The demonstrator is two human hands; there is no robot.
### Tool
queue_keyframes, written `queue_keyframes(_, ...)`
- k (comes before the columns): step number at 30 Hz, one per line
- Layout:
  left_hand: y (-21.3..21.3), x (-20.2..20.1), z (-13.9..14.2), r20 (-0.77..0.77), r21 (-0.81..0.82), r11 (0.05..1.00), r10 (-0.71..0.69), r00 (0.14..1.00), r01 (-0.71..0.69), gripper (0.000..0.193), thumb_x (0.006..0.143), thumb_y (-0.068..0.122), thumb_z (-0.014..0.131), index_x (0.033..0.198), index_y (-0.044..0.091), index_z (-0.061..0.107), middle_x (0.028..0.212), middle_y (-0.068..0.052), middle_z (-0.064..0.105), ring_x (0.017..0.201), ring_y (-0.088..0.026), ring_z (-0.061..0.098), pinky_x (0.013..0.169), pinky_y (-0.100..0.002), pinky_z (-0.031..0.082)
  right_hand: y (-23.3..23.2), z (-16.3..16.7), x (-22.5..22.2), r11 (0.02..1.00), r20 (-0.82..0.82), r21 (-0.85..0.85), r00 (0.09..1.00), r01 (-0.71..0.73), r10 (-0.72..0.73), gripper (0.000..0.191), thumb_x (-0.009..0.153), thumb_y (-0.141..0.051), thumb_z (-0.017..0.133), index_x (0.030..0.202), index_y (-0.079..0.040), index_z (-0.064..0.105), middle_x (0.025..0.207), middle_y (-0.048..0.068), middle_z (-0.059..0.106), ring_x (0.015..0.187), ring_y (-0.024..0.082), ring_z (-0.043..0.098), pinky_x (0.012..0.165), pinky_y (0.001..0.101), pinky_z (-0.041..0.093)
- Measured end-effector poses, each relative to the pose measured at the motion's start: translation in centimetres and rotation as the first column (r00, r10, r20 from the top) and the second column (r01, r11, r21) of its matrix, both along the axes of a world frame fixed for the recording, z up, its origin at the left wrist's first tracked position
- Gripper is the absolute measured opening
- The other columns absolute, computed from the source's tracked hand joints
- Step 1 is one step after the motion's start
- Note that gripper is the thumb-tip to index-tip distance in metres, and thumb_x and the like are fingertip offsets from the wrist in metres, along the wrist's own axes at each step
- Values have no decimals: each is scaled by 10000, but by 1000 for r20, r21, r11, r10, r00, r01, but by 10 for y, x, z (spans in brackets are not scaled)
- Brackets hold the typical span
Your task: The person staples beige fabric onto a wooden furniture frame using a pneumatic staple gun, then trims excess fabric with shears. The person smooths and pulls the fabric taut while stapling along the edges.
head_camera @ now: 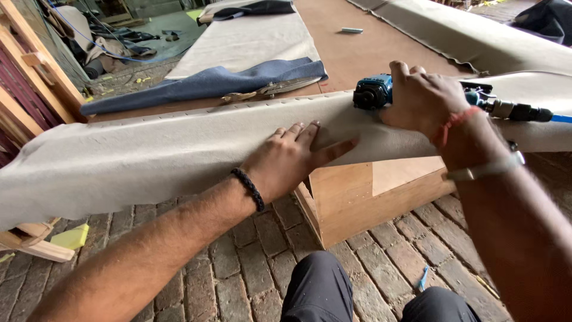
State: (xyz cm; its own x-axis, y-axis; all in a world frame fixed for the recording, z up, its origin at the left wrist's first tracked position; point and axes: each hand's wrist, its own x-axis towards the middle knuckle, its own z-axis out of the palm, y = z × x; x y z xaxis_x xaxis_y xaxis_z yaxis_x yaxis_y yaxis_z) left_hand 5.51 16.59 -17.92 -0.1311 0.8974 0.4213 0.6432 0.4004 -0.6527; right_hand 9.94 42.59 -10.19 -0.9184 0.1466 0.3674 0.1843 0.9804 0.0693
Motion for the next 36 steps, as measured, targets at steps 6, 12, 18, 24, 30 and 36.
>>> queue_keyframes(6,-4,10,9,89,16,1000,-4,996,3,713,1040,99,510,1635,212,132,1315,-299,618,1099,-394,714,900,-456,619,-10,8,19,998,109,-35,993,43,-39,817,885,-637,718,1386,-28,501,1075,214,728,924,329,745,785,445,618)
queue_keyframes(12,-1,8,13,75,-35,999,28,997,-26,711,1018,117,499,1620,189,129,1347,-341,569,1128,-439,676,917,-494,590,-26,-57,119,983,-612,-60,785,-174,101,518,846,-328,778,1279,-71,657,1143,163,722,772,354,723,572,431,551)
queue_keyframes(18,2,5,8,110,-42,998,41,993,-37,758,1005,77,510,1631,205,101,1378,-344,553,1150,-428,666,955,-500,570,-70,-214,152,-154,-728,-570,583,-807,-361,651,876,-166,675,1491,-39,501,940,43,640,861,168,609,778,351,484)
queue_keyframes(24,-1,10,6,113,-18,1000,17,993,-15,814,952,35,539,1626,200,114,1374,-323,560,1152,-431,667,960,-492,575,-120,-277,70,-881,-708,87,593,-466,-383,591,812,-264,679,1344,-26,579,743,8,496,669,163,496,701,374,442)
queue_keyframes(30,-1,10,5,126,5,1000,0,992,-1,810,942,67,544,1619,206,122,1379,-322,554,1159,-443,664,953,-493,575,-161,-276,33,-879,-663,171,608,-445,-437,506,789,-302,698,1224,-57,615,733,-18,498,635,138,499,676,354,458)
queue_keyframes(36,-1,10,5,119,-4,1000,21,993,-21,786,976,101,553,1624,216,122,1378,-319,551,1140,-435,671,933,-490,588,-175,-265,24,-892,-617,262,647,-368,-448,504,773,-320,705,1211,-83,636,687,-46,495,615,103,520,650,300,468)
